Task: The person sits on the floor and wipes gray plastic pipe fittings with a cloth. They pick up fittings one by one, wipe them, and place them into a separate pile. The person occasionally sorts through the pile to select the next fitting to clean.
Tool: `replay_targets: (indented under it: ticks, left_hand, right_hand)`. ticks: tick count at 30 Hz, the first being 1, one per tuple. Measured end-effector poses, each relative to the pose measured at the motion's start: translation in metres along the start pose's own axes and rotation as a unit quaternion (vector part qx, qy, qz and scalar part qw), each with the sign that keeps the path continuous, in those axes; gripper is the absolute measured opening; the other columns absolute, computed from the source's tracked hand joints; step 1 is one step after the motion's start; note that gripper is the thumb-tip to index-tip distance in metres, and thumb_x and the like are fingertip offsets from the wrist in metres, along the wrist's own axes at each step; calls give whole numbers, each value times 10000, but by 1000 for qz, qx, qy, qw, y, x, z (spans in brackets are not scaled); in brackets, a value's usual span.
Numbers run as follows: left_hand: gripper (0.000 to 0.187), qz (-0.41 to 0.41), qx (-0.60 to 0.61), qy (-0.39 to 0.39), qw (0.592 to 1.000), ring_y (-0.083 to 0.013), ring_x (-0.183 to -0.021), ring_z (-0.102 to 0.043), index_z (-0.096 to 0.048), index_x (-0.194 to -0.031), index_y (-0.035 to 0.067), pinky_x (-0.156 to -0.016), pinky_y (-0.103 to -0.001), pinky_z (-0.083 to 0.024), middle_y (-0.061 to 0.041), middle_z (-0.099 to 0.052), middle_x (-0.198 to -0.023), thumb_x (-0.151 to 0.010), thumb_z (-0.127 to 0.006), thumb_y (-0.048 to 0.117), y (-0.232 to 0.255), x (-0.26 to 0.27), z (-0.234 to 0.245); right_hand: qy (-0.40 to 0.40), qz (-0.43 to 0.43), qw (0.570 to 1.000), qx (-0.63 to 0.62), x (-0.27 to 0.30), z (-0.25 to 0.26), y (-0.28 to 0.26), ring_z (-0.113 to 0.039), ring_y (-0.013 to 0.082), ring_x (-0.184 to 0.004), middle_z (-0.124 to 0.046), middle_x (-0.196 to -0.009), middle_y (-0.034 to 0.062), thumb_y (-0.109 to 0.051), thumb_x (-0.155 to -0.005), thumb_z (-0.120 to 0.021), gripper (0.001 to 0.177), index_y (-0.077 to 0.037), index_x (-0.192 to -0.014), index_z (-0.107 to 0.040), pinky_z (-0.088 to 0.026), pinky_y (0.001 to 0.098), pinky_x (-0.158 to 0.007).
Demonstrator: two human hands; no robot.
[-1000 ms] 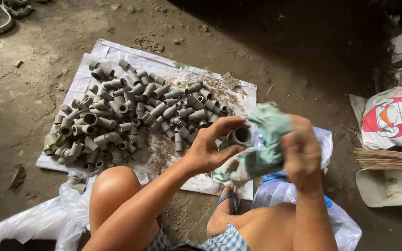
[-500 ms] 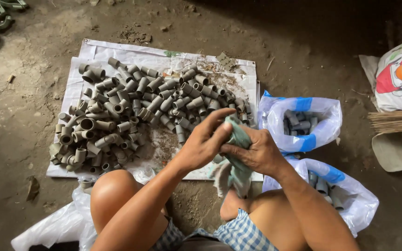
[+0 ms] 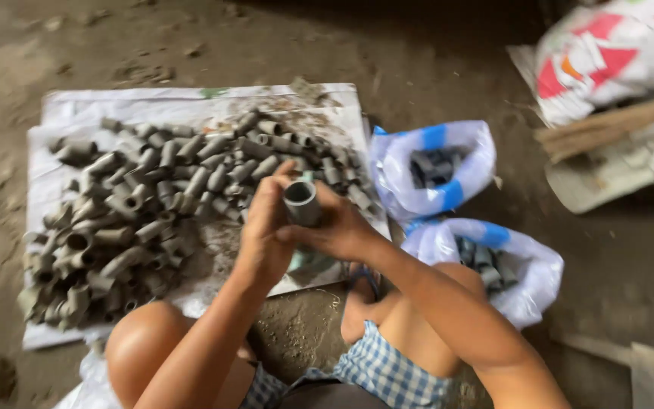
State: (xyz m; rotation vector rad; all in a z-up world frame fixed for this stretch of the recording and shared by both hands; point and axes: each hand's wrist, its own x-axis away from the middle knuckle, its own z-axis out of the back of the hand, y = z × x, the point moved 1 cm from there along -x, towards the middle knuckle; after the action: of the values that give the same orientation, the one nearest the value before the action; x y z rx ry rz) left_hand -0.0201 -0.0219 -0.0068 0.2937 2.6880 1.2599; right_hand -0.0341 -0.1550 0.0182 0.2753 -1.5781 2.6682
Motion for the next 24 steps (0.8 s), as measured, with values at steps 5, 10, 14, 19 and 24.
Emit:
replay_targets:
  ticks: [5, 10, 14, 19, 24]
  left_hand:
    - [950, -181, -388, -143, 893, -449, -1520, -235, -383, -1562, 71, -1245, -584, -174, -247, -269, -1626, -820, -658, 597, 19, 2, -2]
    - [921, -375, -602, -149, 689, -499, -1339, -508, -337, -1582, 19, -1084, -549, -458, -340, -402, -1522, -774, -777, -14, -4, 1, 18]
    - [753, -322, -571, -177, 734, -449, -1225, -612, -481, -1492, -31, -1009, -502, -511, -278, -579, -1392, -782, -727, 30, -23, -4, 50]
    - [95, -175, -506, 50, 843, -199, -696, -580, -712, -825, 111, -704, -403, -491, -107, -628, -699, -825, -661, 31, 74, 14, 69]
    - [156, -372, -420, 19, 828, -350, -1128, -663, -619, -1139, -40, -1015, -438, -597, -221, -643, -1228, -1009, -532, -39, 73, 58, 250]
  right_hand:
    - [90, -34, 965, -243, 0, 12, -29, -635, 187, -937, -711, -952, 99, -307, -827, -836, 379, -42, -1064, -705, -526, 402, -887]
    - [62, -162, 899, -403, 6, 35, -51, -482, 263, -1035, -510, -1071, 125, -365, -733, -856, 776, 54, -1283, -504, -346, 547, -974]
    - [45, -27, 996, -70, 14, 95, -32, -627, 156, -811, -700, -805, 51, -349, -862, -828, 324, -55, -995, -789, -542, 363, -785]
    - [259, 16, 965, 30, 9, 184, 45, -539, 175, -705, -614, -701, 105, -158, -837, -804, 184, -6, -927, -752, -513, 403, -638]
    - [367, -145, 918, 49, -22, 247, 178, -740, 274, -649, -688, -896, 218, -391, -789, -988, 799, 59, -1286, -554, -668, 367, -497]
